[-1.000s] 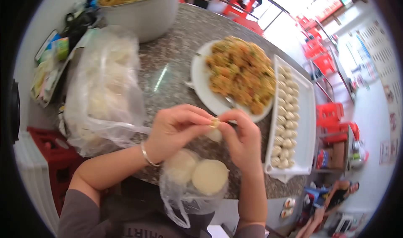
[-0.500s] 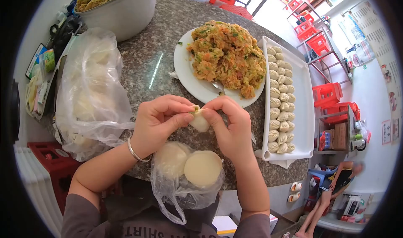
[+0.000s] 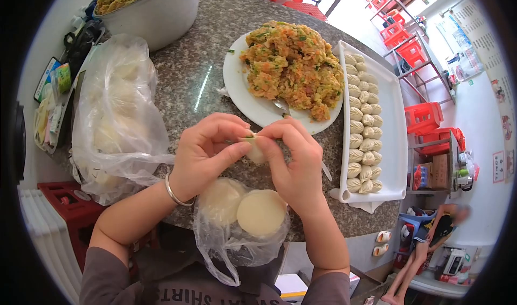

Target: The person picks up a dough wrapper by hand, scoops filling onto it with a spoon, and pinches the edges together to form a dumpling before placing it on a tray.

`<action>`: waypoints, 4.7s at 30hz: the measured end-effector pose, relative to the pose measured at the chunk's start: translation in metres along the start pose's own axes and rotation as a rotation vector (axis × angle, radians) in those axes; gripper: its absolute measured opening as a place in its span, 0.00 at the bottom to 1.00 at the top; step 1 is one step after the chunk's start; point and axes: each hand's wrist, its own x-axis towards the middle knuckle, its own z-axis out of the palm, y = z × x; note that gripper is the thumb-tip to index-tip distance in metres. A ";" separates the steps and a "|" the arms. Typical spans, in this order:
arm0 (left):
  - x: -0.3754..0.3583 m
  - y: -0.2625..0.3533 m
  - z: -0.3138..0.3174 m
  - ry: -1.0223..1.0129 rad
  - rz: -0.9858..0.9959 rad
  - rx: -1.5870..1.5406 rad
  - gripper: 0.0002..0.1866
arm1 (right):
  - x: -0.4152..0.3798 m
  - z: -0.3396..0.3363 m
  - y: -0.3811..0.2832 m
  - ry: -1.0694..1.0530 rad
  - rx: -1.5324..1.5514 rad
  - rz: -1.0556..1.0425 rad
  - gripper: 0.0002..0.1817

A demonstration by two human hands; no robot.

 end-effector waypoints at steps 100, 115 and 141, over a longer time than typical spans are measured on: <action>-0.004 0.013 0.003 -0.303 -0.518 -0.381 0.20 | 0.026 -0.070 -0.004 -0.200 -0.103 0.058 0.23; -0.007 0.008 0.007 -0.625 0.256 0.483 0.07 | 0.127 -0.194 0.206 0.218 -0.294 0.597 0.12; 0.005 0.005 -0.005 -0.049 -0.648 -0.679 0.17 | -0.014 -0.060 0.000 -0.214 -0.602 0.112 0.17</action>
